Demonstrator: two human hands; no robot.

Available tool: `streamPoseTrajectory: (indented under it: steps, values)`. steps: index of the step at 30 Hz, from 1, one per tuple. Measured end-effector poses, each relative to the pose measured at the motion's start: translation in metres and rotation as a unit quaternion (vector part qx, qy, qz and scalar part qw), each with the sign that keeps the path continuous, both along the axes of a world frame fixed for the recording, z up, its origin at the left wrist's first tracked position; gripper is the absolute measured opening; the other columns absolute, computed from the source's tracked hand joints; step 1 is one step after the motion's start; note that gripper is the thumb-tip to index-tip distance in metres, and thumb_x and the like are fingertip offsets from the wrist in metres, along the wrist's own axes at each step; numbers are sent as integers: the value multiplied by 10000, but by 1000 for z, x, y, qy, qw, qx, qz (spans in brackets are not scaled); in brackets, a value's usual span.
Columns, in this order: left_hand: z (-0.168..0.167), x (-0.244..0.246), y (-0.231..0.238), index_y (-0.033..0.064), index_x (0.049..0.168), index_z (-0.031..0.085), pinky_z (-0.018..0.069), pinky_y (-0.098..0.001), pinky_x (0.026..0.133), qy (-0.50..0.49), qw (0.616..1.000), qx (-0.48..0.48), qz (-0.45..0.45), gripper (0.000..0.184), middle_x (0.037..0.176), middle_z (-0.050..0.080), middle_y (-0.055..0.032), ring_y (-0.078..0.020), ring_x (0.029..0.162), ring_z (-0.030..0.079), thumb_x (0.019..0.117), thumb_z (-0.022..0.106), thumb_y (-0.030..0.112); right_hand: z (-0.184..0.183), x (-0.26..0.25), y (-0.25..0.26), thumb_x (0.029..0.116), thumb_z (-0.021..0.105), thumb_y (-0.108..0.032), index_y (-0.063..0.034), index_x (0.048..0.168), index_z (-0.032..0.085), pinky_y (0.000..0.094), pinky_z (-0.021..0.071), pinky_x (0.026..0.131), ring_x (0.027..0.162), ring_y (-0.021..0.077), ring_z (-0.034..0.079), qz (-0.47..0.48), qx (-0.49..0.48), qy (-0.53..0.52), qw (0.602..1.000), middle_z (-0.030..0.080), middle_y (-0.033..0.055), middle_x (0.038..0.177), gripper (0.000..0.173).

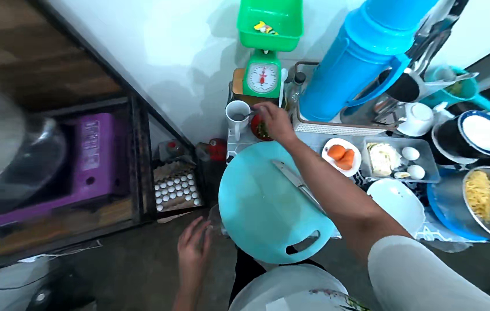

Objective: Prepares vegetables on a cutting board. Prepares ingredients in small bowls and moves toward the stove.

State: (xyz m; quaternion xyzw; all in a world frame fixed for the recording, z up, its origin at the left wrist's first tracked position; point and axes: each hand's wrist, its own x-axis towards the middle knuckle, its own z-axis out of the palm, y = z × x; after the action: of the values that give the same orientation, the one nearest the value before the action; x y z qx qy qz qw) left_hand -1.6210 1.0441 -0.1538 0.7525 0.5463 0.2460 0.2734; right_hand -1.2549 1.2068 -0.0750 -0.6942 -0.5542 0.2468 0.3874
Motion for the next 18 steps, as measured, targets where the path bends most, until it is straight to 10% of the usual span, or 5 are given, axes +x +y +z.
streamPoseTrajectory:
  steps: [3,8,14,18]
  values:
    - [2,-13,14,-27,1114,750,498,-600,1018,-7,1000,1,-19,234,1275,668,-246,-432,1180,646,970,611,95,16,8,-42,1119,367,-211,-19,1315,615,281,539,675,713,100,610,-53,56,184,980,683,49,938,370]
    - [10,1,50,-1,1128,749,535,-522,1002,-28,994,39,-101,278,1279,669,-221,-371,1181,655,998,569,166,40,15,-125,1134,269,-257,-112,1129,630,258,555,620,641,82,616,-161,105,482,855,652,-24,781,389]
    - [45,84,42,-24,1192,711,573,-382,835,-59,970,14,-236,309,1083,687,-226,-263,937,679,1023,542,172,70,76,-282,1123,332,-280,-148,954,618,198,486,521,531,33,532,-316,178,400,842,573,-76,649,357]
    - [56,177,-18,-11,1298,655,598,-320,833,-112,914,-179,-346,336,1087,724,-148,-160,922,711,1053,530,182,84,126,-388,1120,310,-298,-203,933,615,190,481,531,542,16,526,-433,217,352,801,574,-108,665,370]
